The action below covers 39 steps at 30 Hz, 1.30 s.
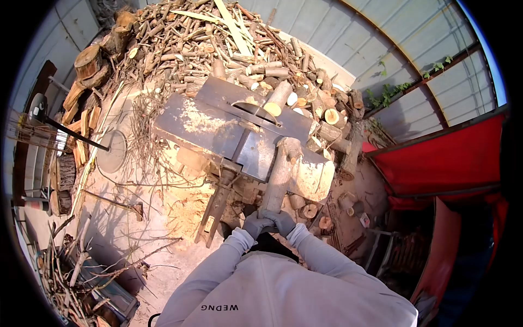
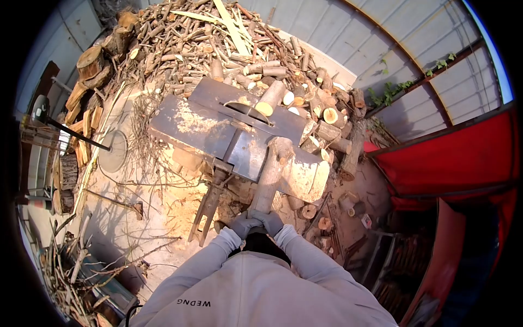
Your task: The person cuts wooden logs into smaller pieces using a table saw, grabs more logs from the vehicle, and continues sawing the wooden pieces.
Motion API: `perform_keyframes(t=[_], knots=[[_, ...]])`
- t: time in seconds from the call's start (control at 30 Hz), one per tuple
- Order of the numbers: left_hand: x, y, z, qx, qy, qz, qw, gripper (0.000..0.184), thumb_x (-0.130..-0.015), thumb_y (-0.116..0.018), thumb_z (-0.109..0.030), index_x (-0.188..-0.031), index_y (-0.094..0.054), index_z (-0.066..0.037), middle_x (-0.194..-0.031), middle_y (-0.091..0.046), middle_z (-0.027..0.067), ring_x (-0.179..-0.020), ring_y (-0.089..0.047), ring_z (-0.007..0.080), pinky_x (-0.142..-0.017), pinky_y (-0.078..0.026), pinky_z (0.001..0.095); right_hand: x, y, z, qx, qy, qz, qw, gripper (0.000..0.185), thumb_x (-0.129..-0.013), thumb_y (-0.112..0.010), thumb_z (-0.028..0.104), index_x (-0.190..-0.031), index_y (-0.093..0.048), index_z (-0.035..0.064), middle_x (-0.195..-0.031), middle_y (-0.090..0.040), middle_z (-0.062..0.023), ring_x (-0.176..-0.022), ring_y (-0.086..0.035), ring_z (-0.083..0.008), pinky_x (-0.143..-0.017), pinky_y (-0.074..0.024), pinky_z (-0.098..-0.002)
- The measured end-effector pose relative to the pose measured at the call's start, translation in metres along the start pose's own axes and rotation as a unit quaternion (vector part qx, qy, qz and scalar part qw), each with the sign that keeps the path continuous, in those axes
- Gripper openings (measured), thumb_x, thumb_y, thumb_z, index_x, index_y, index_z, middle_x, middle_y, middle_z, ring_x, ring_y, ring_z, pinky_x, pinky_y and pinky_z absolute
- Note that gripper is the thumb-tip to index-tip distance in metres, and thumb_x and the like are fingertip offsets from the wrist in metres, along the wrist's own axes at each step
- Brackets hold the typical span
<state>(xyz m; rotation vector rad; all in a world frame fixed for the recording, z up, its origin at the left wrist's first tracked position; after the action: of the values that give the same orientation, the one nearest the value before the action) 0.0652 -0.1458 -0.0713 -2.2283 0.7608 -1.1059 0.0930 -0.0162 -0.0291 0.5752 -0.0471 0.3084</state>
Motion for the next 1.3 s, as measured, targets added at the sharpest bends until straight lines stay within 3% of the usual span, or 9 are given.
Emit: perform_keyframes(t=[0.13, 0.2, 0.23, 0.47, 0.6, 0.63, 0.67, 0.97, 1.3], knots=[[0.023, -0.047, -0.034, 0.101, 0.072, 0.02, 0.992, 0.045, -0.08, -0.071, 0.005, -0.123, -0.057, 0.002, -0.113, -0.066, 0.0165, -0.099, -0.07, 0.0319, -0.088, -0.062, 0.0443, 0.017, 0.01, 0.013, -0.382, -0.236, -0.1, 0.888, 0.051, -0.083, -0.08, 0.021, -0.128, -0.06, 0.0084, -0.112, -0.071, -0.0081, -0.1, -0.071, -0.0277, -0.087, -0.0587, -0.0368], [0.004, -0.047, -0.045, -0.394, -0.288, 0.12, 0.865, 0.041, -0.081, -0.074, 0.0, -0.12, -0.063, -0.002, -0.116, -0.069, 0.0133, -0.101, -0.07, 0.0288, -0.091, -0.059, 0.0389, 0.022, 0.025, 0.015, -0.498, -0.369, -0.217, 0.754, 0.044, -0.094, -0.07, 0.031, -0.126, -0.061, 0.0037, -0.111, -0.071, -0.0075, -0.096, -0.071, -0.0235, -0.086, -0.058, -0.034], [0.0, -0.053, -0.047, -0.507, -0.394, 0.128, 0.756, 0.038, -0.082, -0.076, -0.003, -0.119, -0.066, -0.004, -0.117, -0.07, 0.0118, -0.101, -0.07, 0.0271, -0.092, -0.058, 0.0364, 0.019, 0.048, 0.048, -0.492, -0.366, -0.242, 0.752, 0.043, -0.097, -0.065, 0.035, -0.125, -0.062, 0.0026, -0.113, -0.07, -0.0079, -0.096, -0.07, -0.0215, -0.087, -0.057, -0.0336], [-0.084, -0.04, -0.048, -0.422, -0.299, 0.092, 0.851, 0.043, -0.077, -0.084, -0.012, -0.117, -0.069, -0.002, -0.119, -0.07, 0.0156, -0.11, -0.068, 0.0273, -0.097, -0.054, 0.0336, 0.149, 0.056, 0.049, -0.436, -0.349, -0.375, 0.74, 0.043, -0.099, -0.062, 0.029, -0.132, -0.055, 0.0028, -0.119, -0.066, -0.0113, -0.101, -0.068, -0.025, -0.087, -0.0558, -0.036], [-0.068, -0.045, -0.051, -0.624, -0.367, 0.038, 0.689, 0.039, -0.081, -0.082, -0.019, -0.115, -0.07, -0.004, -0.111, -0.073, 0.0121, -0.104, -0.07, 0.025, -0.091, -0.057, 0.0341, 0.29, -0.022, 0.018, -0.352, -0.48, -0.37, 0.713, 0.04, -0.096, -0.067, 0.031, -0.122, -0.064, 0.001, -0.098, -0.068, -0.007, -0.082, -0.066, -0.0152, -0.071, -0.0547, -0.0299], [-0.076, -0.041, -0.051, -0.332, -0.18, -0.014, 0.926, 0.036, -0.083, -0.081, -0.02, -0.115, -0.07, -0.006, -0.106, -0.072, 0.01, -0.097, -0.07, 0.0244, -0.087, -0.058, 0.0342, 0.323, -0.043, 0.015, -0.268, -0.537, -0.333, 0.727, 0.046, -0.092, -0.071, 0.036, -0.12, -0.065, 0.0002, -0.093, -0.069, -0.0071, -0.08, -0.066, -0.0154, -0.069, -0.0541, -0.0295], [-0.077, -0.04, -0.031, 0.015, 0.047, -0.076, 0.996, 0.034, -0.085, -0.079, -0.021, -0.114, -0.07, -0.007, -0.101, -0.072, 0.008, -0.09, -0.07, 0.0239, -0.083, -0.059, 0.0342, 0.351, -0.058, 0.028, -0.244, -0.577, -0.321, 0.71, 0.053, -0.089, -0.073, 0.041, -0.118, -0.065, -0.0023, -0.09, -0.067, -0.0063, -0.075, -0.064, -0.0162, -0.065, -0.0528, -0.0297], [-0.062, -0.041, -0.02, 0.073, 0.058, -0.114, 0.989, 0.026, -0.089, -0.075, -0.022, -0.113, -0.069, -0.011, -0.093, -0.069, 0.0042, -0.082, -0.066, 0.0186, -0.069, -0.059, 0.0329, 0.487, -0.167, -0.008, -0.363, -0.689, -0.293, 0.554, 0.058, -0.088, -0.066, 0.049, -0.108, -0.067, -0.0052, -0.088, -0.069, -0.0149, -0.07, -0.065, -0.0252, -0.064, -0.0532, -0.0376], [-0.053, -0.049, 0.005, 0.008, 0.01, -0.212, 0.977, 0.042, -0.083, -0.08, -0.02, -0.12, -0.063, -0.009, -0.103, -0.067, 0.0034, -0.09, -0.064, 0.0171, -0.072, -0.057, 0.0292, 0.378, 0.085, -0.148, -0.363, -0.549, -0.284, 0.698, 0.05, -0.089, -0.072, 0.035, -0.121, -0.061, -0.0009, -0.087, -0.064, -0.009, -0.07, -0.062, -0.0192, -0.061, -0.0501, -0.0334]])
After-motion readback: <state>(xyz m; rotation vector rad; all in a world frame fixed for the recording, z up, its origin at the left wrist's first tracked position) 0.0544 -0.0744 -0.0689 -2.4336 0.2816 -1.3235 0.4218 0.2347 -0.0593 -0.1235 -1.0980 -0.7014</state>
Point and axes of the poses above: each hand's wrist, its own x-axis away from the middle knuckle, its own y-axis out of the back of the hand, z = x × y, the point moved 4 cm from there along -x, towards the middle knuckle
